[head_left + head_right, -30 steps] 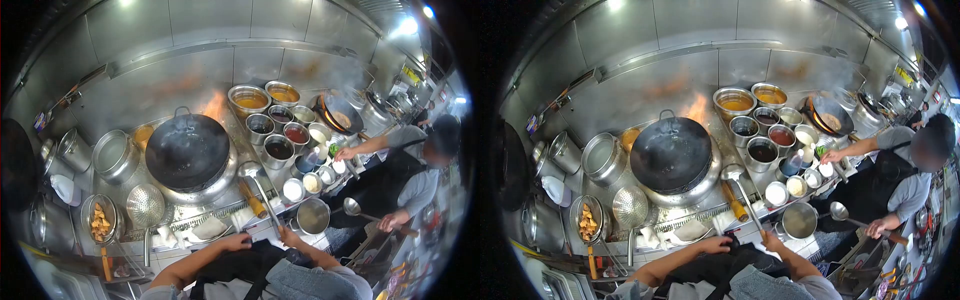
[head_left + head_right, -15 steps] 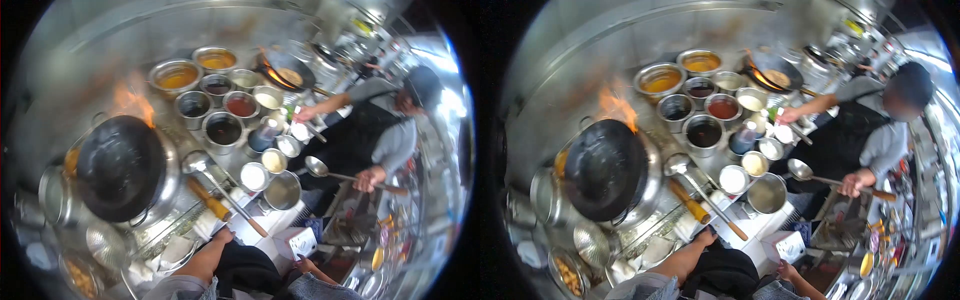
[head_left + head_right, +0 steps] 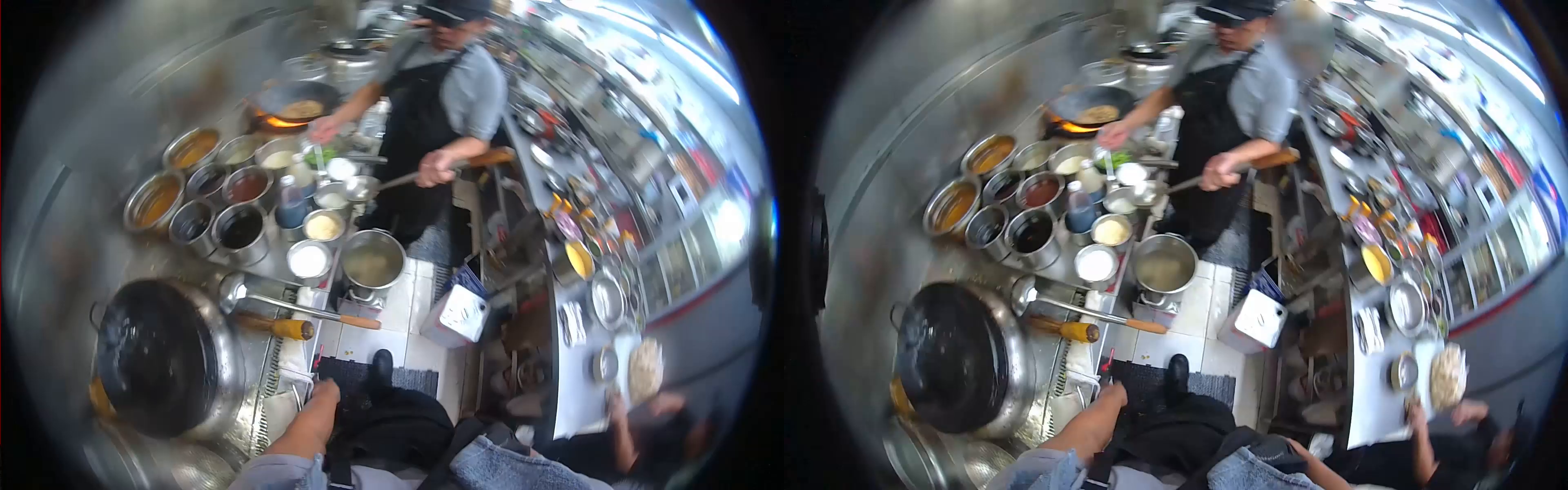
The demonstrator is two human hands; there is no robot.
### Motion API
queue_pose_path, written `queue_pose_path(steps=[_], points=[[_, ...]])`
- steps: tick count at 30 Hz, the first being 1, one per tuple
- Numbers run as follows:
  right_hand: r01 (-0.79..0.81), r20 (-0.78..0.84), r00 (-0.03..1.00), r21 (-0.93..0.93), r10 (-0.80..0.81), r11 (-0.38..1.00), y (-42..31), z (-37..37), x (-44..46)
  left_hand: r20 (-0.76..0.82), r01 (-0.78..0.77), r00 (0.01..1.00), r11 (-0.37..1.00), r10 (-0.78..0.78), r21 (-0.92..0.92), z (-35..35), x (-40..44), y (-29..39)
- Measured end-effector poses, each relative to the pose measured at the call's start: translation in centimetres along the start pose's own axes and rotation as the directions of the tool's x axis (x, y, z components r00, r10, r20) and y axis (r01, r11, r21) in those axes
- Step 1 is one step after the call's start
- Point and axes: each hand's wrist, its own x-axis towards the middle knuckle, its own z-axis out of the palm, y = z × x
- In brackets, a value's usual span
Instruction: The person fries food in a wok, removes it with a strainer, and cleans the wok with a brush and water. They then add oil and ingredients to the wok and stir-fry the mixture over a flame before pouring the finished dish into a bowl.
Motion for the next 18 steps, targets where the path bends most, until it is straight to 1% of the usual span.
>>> queue_pose_path(steps=[1, 2, 3, 4, 5, 6, 7, 8, 10, 11, 13, 14, 16, 17, 18], points=[[0.056, -0.001, 0.998, -0.206, -0.057, 0.977, 0.2, 1.2, -1.3, 0.07, 0.029, 0.997, 0.999, -0.027, -0.032, 0.6, -2.3, -0.4], [0.14, 0.034, 0.989, -0.513, -0.142, 0.847, 0.3, 2.1, -2.8, 0.433, -0.006, 0.897, 0.976, -0.09, 0.216, 3.7, 1.2, -0.5], [0.199, 0.073, 0.971, -0.771, -0.227, 0.605, 0.6, 3.0, -4.6, 0.543, -0.186, 0.837, 0.97, 0.072, 0.157, 7.2, 4.0, -1.5], [0.252, 0.13, 0.944, -0.878, -0.303, 0.408, 2.9, 3.4, -3.5, 0.629, -0.346, 0.742, 0.936, 0.232, 0.063, 10.1, 6.1, -1.7], [0.14, 0.01, 0.926, -0.938, -0.377, 0.318, 1.6, 5.4, -8.2, 0.527, -0.431, 0.779, 0.901, 0.339, 0.057, 9.1, 5.3, -0.3], [-0.048, -0.169, 0.957, -0.895, -0.238, 0.443, -0.6, 8.0, -12.3, 0.409, -0.512, 0.799, 0.856, 0.441, 0.076, 7.2, 3.5, 1.2], [-0.018, -0.23, 0.938, -0.779, -0.26, 0.626, 0.8, 7.4, -12.7, 0.285, -0.578, 0.799, 0.807, 0.53, 0.118, 5.0, 1.2, 2.7], [-0.232, -0.366, 0.93, -0.657, -0.035, 0.717, -5.3, 11.9, -19.6, 0.205, -0.605, 0.788, 0.792, 0.581, 0.081, 2.1, -3.0, 5.5], [-0.22, -0.408, 0.909, -0.637, -0.082, 0.739, -5.0, 11.1, -21.0, 0.077, -0.785, 0.619, 0.62, 0.781, 0.017, -1.9, -6.8, 9.3], [-0.178, -0.436, 0.89, -0.604, -0.135, 0.777, -4.5, 10.6, -20.5, 0.085, -0.733, 0.674, 0.678, 0.734, -0.047, -5.0, -10.5, 11.7], [-0.073, -0.417, 0.885, -0.566, -0.209, 0.821, -2.9, 9.0, -19.3, 0.151, -0.621, 0.719, 0.724, 0.679, -0.3, -8.1, -12.7, 15.0], [-0.067, -0.421, 0.883, -0.552, -0.209, 0.831, -2.9, 8.9, -19.5, 0.157, -0.627, 0.717, 0.726, 0.679, -0.283, -9.1, -13.3, 16.1], [0.01, -0.406, 0.878, -0.514, -0.254, 0.858, -2.5, 8.5, -20.2, 0.121, -0.605, 0.657, 0.616, 0.744, -0.504, -10.3, -14.3, 18.5], [0.013, -0.412, 0.876, -0.502, -0.252, 0.865, -2.3, 8.1, -20.9, 0.128, -0.61, 0.654, 0.62, 0.746, -0.494, -10.2, -13.9, 19.4], [0.005, -0.418, 0.882, -0.452, -0.217, 0.892, -2.1, 7.8, -21.7, 0.108, -0.589, 0.669, 0.613, 0.736, -0.527, -9.8, -13.5, 20.2]])
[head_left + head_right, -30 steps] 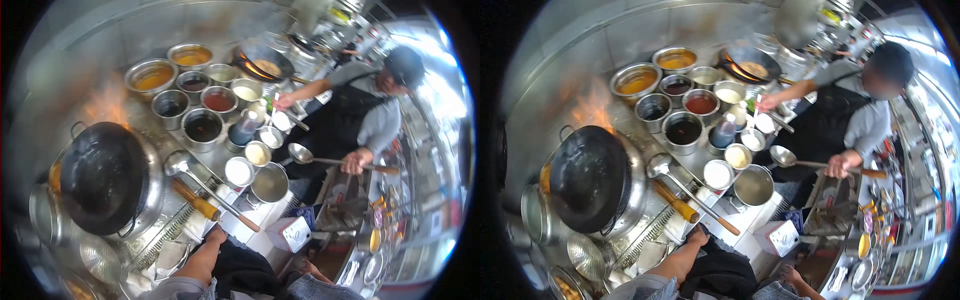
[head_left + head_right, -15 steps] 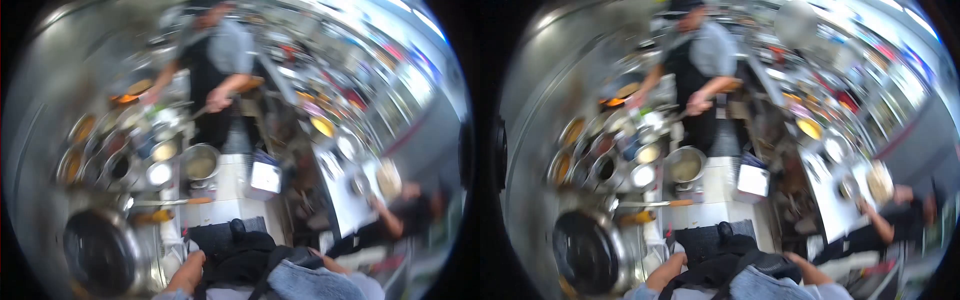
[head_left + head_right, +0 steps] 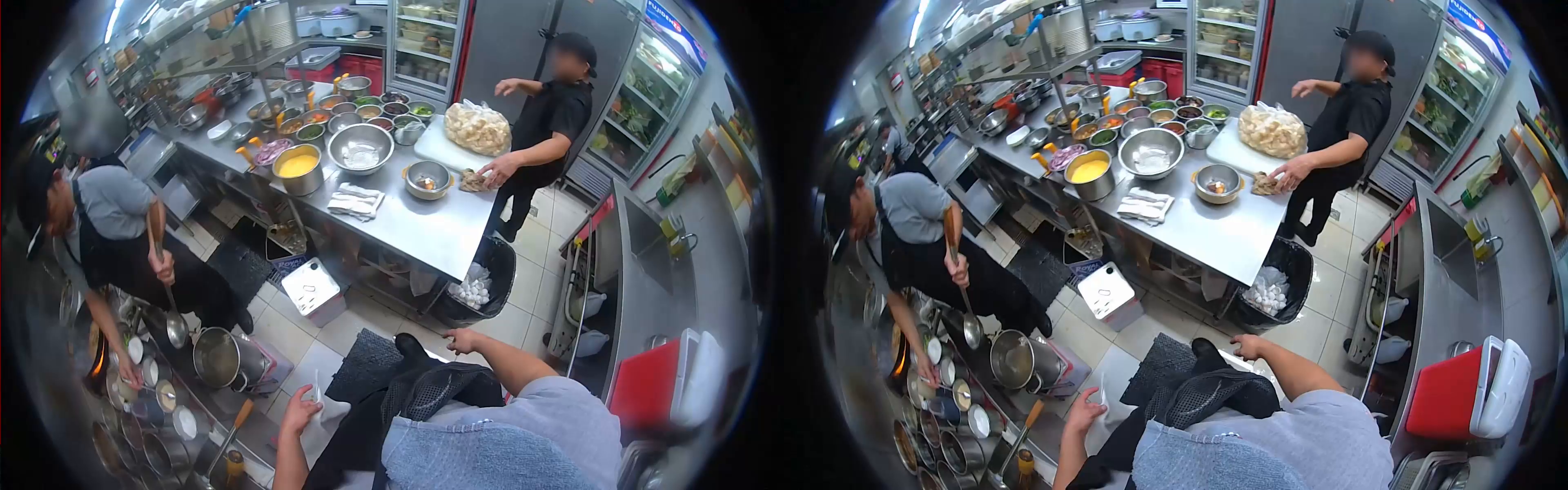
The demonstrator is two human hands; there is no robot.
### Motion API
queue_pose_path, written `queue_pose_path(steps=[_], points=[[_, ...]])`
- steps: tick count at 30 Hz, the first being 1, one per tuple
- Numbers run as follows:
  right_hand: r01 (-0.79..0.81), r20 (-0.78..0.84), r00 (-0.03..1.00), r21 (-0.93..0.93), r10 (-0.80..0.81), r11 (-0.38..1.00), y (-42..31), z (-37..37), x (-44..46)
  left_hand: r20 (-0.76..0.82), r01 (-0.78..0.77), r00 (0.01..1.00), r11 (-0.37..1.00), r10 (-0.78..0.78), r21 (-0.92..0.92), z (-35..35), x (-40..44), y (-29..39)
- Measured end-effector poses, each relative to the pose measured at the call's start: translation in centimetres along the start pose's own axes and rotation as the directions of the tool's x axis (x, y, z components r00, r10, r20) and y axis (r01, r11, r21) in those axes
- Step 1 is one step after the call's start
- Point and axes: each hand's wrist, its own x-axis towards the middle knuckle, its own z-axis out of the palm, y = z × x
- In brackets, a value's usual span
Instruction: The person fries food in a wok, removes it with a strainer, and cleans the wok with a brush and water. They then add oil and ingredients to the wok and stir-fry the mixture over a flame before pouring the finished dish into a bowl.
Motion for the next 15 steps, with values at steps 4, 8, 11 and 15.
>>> queue_pose_path(steps=[4, 8, 11, 15], points=[[-0.074, 0.043, 0.997, 0.075, 0.071, 0.994, 5.2, -2.6, 1.0, -0.212, 0.131, 0.973, 0.97, -0.087, 0.204, 2.8, 4.9, -3.7], [-0.217, 0.289, 0.949, 0.304, 0.127, 0.928, 5.5, -11.7, 2.4, -0.166, 0.185, 0.98, 0.789, -0.107, 0.586, 6.8, 6.1, -3.4], [0.05, -0.092, 0.995, 0.206, -0.032, 0.977, 2.3, -22.0, 4.8, 0.004, 0.034, 0.999, 0.829, -0.044, 0.558, 7.0, 9.3, -9.3], [0.321, -0.59, 0.797, 0.234, -0.129, 0.918, -0.1, -36.3, 14.8, -0.076, 0.319, 0.942, 0.8, -0.327, 0.509, 9.1, 9.5, 1.3]])
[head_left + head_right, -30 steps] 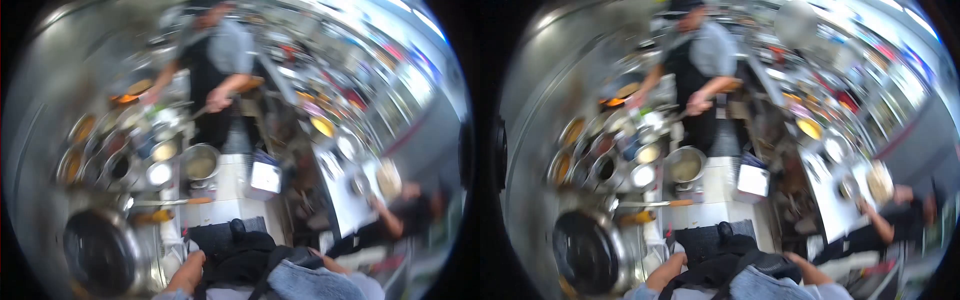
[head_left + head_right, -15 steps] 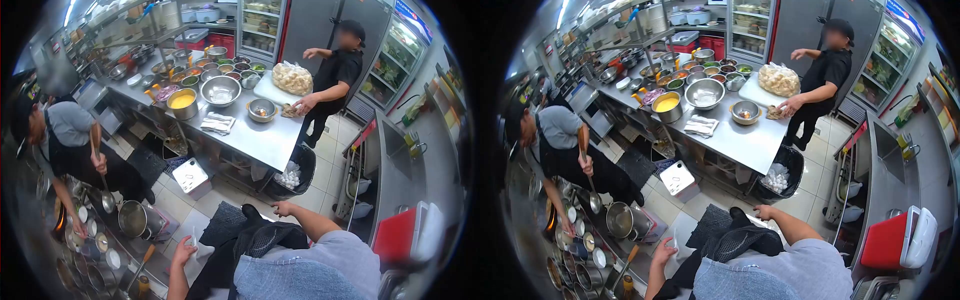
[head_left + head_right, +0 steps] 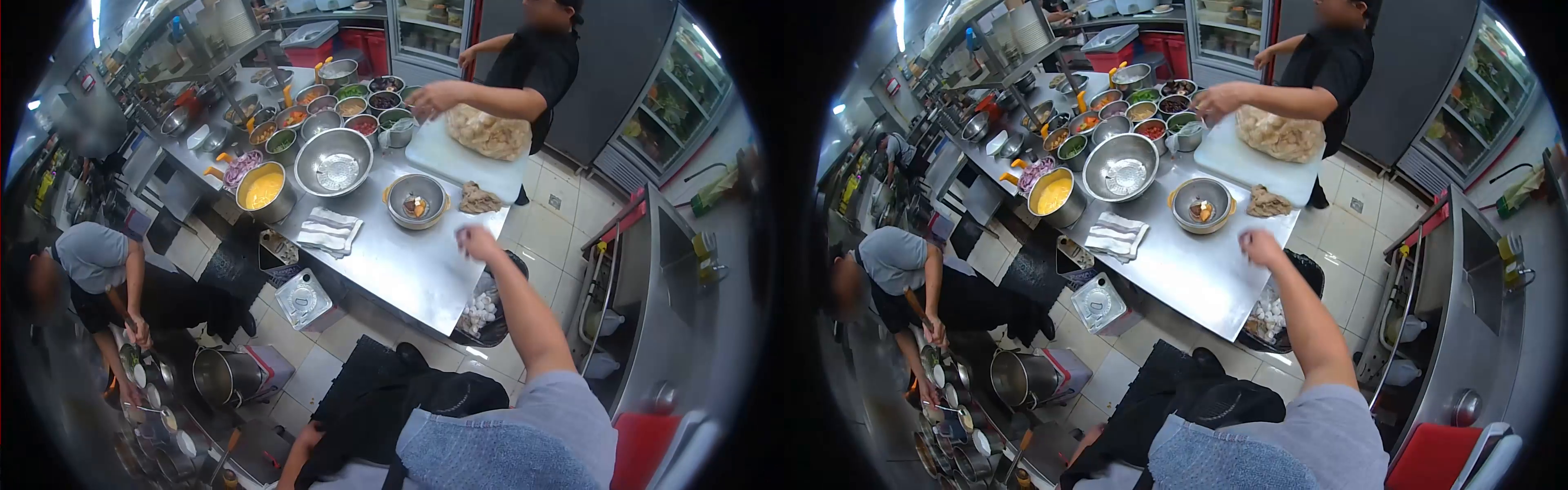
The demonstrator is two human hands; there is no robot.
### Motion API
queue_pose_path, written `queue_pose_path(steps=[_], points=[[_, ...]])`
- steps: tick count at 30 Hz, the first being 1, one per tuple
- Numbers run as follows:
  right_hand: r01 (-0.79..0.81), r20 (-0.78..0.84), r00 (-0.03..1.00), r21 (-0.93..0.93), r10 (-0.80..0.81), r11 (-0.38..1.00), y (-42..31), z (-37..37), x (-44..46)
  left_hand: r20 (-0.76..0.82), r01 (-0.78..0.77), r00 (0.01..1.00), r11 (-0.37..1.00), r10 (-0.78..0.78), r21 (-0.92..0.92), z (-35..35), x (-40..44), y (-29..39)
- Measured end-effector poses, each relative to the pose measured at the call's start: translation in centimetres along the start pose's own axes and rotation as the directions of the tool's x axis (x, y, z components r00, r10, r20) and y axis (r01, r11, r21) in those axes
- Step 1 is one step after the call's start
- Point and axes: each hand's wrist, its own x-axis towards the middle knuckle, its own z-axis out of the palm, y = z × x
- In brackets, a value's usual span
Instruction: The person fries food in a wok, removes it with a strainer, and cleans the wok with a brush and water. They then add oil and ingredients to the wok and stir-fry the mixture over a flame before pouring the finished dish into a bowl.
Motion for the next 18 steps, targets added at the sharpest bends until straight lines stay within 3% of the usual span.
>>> queue_pose_path(steps=[1, 2, 4, 5, 7, 9, 10, 11, 14, 16, 18], points=[[0.068, -0.12, 0.99, -0.061, -0.075, 0.996, -4.8, -1.8, 1.7, -0.052, 0.054, 0.997, 0.997, -0.057, -0.058, -0.6, 3.5, -2.4], [0.062, -0.122, 0.989, -0.168, -0.083, 0.984, -6.6, -3.0, 5.0, -0.101, 0.104, 0.988, 0.987, -0.116, -0.121, -0.9, 5.3, -3.5], [0.082, -0.314, 0.925, -0.383, -0.213, 0.92, -7.6, -2.9, 11.1, -0.176, 0.085, 0.976, 0.964, -0.132, -0.252, -4.5, 5.2, 2.3], [0.089, -0.303, 0.928, -0.381, -0.215, 0.92, -8.6, -2.4, 12.2, -0.223, 0.014, 0.971, 0.948, -0.089, -0.317, -5.8, 5.3, 4.8], [-0.104, -0.256, 0.966, -0.471, -0.022, 0.876, -11.0, -1.7, 13.3, -0.279, -0.054, 0.958, 0.923, -0.06, -0.382, -7.7, 5.7, 8.7], [-0.07, -0.171, 0.985, -0.529, -0.026, 0.846, -10.2, -0.5, 13.8, -0.33, -0.177, 0.941, 0.935, 0.07, -0.307, -8.7, 5.9, 11.8], [-0.037, -0.097, 0.995, -0.584, -0.025, 0.811, -9.6, 0.1, 13.8, -0.336, -0.17, 0.94, 0.934, 0.059, -0.313, -8.8, 5.7, 12.8], [-0.031, -0.185, 0.979, -0.558, -0.088, 0.829, -8.5, 0.7, 13.9, -0.322, -0.199, 0.941, 0.939, 0.103, -0.281, -8.7, 5.4, 14.0], [-0.024, -0.219, 0.97, -0.517, -0.105, 0.856, -5.6, 0.3, 13.9, -0.282, -0.218, 0.948, 0.947, 0.148, -0.236, -7.5, 3.9, 16.8], [0.024, -0.276, 0.942, -0.509, -0.189, 0.86, -5.1, -0.1, 12.6, -0.14, -0.16, 0.983, 0.921, 0.117, -0.356, -6.7, 3.4, 17.6], [-0.074, -0.159, 0.986, -0.188, 0.044, 0.979, -5.9, -1.0, 10.8, -0.096, -0.158, 0.987, 0.888, 0.129, -0.432, -6.5, 3.2, 18.7]])
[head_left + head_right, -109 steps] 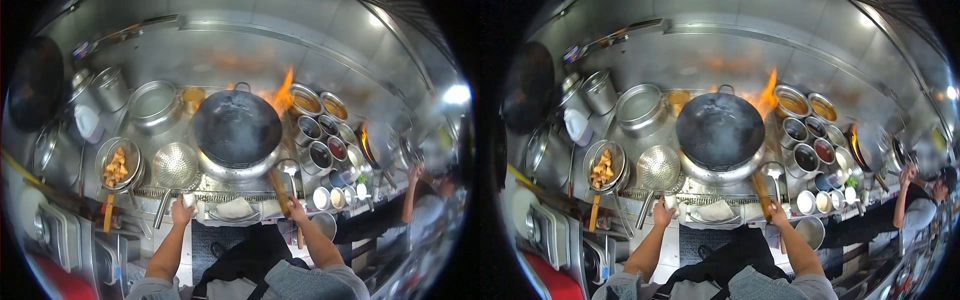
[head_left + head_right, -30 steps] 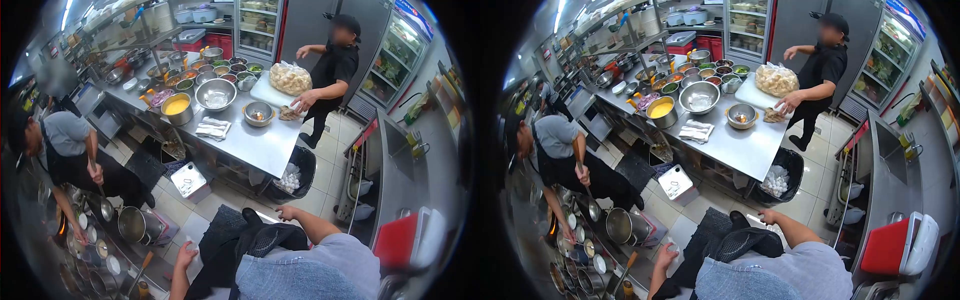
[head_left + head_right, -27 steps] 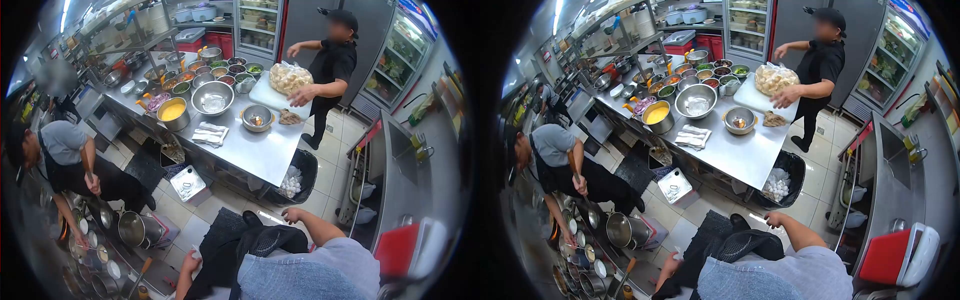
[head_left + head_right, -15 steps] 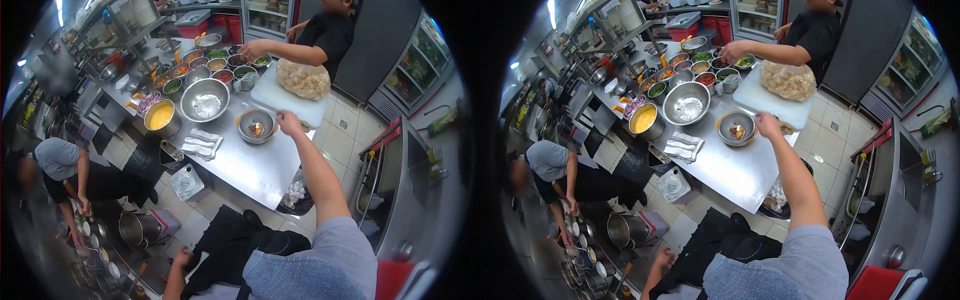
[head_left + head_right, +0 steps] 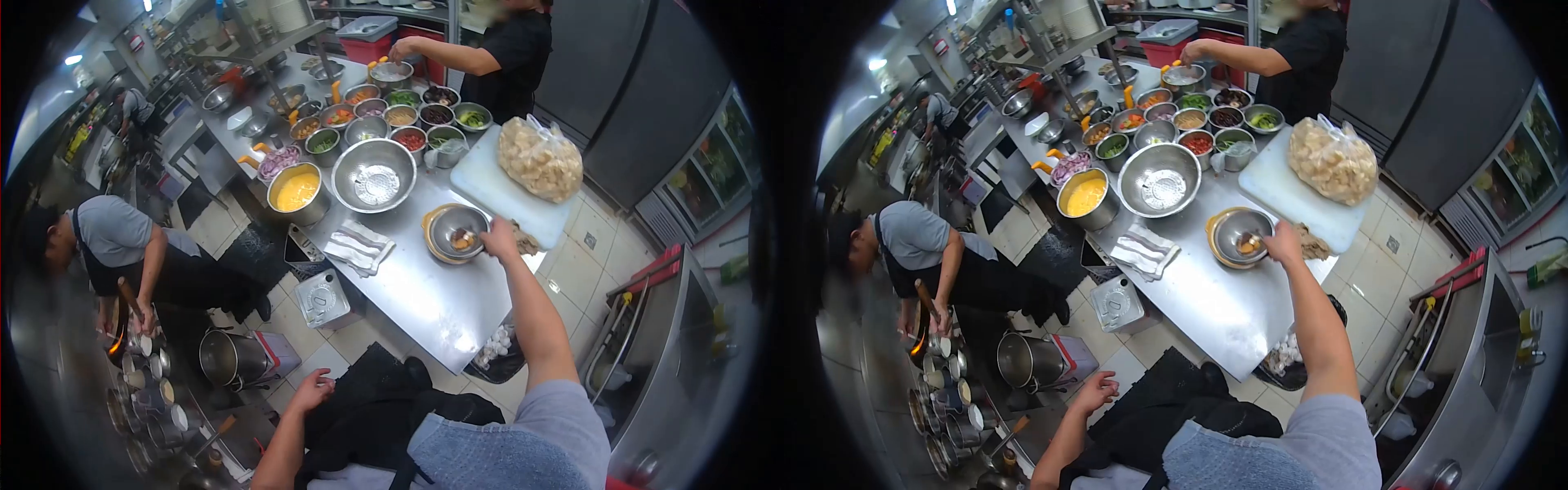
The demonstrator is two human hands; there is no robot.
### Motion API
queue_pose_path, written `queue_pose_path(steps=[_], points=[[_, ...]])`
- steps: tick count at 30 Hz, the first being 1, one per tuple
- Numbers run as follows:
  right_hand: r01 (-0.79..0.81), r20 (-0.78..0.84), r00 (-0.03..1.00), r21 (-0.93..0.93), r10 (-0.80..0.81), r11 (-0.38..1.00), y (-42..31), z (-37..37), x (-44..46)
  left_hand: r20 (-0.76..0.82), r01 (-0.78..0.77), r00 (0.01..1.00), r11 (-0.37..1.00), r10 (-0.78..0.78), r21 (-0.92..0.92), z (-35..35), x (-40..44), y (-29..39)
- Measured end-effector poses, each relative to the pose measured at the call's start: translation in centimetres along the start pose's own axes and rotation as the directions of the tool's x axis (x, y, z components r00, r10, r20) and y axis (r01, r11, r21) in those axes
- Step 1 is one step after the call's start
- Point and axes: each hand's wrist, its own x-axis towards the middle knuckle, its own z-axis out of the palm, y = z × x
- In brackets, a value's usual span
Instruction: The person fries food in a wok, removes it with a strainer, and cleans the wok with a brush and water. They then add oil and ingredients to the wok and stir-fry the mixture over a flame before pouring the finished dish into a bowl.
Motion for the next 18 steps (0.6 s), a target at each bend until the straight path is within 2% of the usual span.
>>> queue_pose_path(steps=[2, 4, 5, 7, 9, 11, 14, 15, 17, 18], points=[[-0.172, 0.111, 0.984, 0.404, 0.138, 0.899, 0.1, 0.2, -2.2, 0.075, -0.004, 0.997, 1.0, 0.006, -0.02, 1.1, 0.5, 3.0], [-0.23, 0.15, 0.973, 0.614, 0.175, 0.755, -0.9, -0.6, -5.4, 0.147, -0.148, 0.98, 0.986, 0.136, 0.074, 2.2, 2.4, 7.0], [-0.225, 0.153, 0.974, 0.611, 0.166, 0.759, -0.9, -0.8, -6.9, 0.169, -0.214, 0.967, 0.966, 0.188, 0.148, 3.3, 3.1, 9.9], [-0.233, 0.158, 0.972, 0.772, 0.177, 0.591, -0.7, -0.8, -9.5, 0.182, -0.446, 0.888, 0.887, 0.422, 0.12, 5.9, 5.2, 14.1], [-0.278, 0.226, 0.96, 0.8, 0.163, 0.531, -0.1, 0.2, -12.4, 0.198, -0.466, 0.868, 0.884, 0.455, 0.014, 9.1, 4.9, 19.1], [-0.355, 0.319, 0.935, 0.822, 0.157, 0.446, -0.1, 1.0, -15.8, 0.16, -0.494, 0.856, 0.869, 0.492, -0.03, 12.2, 6.4, 20.3], [-0.465, 0.419, 0.885, 0.816, 0.201, 0.343, 0.6, 2.8, -19.9, 0.164, -0.344, 0.921, 0.935, 0.354, -0.085, 15.5, 7.6, 19.6], [-0.513, 0.469, 0.858, 0.795, 0.208, 0.324, 1.3, 3.4, -20.9, 0.159, -0.35, 0.919, 0.933, 0.36, -0.084, 16.0, 7.8, 18.9], [-0.559, 0.523, 0.829, 0.775, 0.198, 0.294, 2.8, 5.0, -22.8, 0.194, -0.132, 0.968, 0.978, 0.162, -0.159, 16.9, 8.0, 17.7], [-0.578, 0.549, 0.816, 0.765, 0.182, 0.285, 3.4, 5.6, -23.6, 0.194, -0.134, 0.967, 0.978, 0.164, -0.158, 17.0, 8.4, 17.3]])
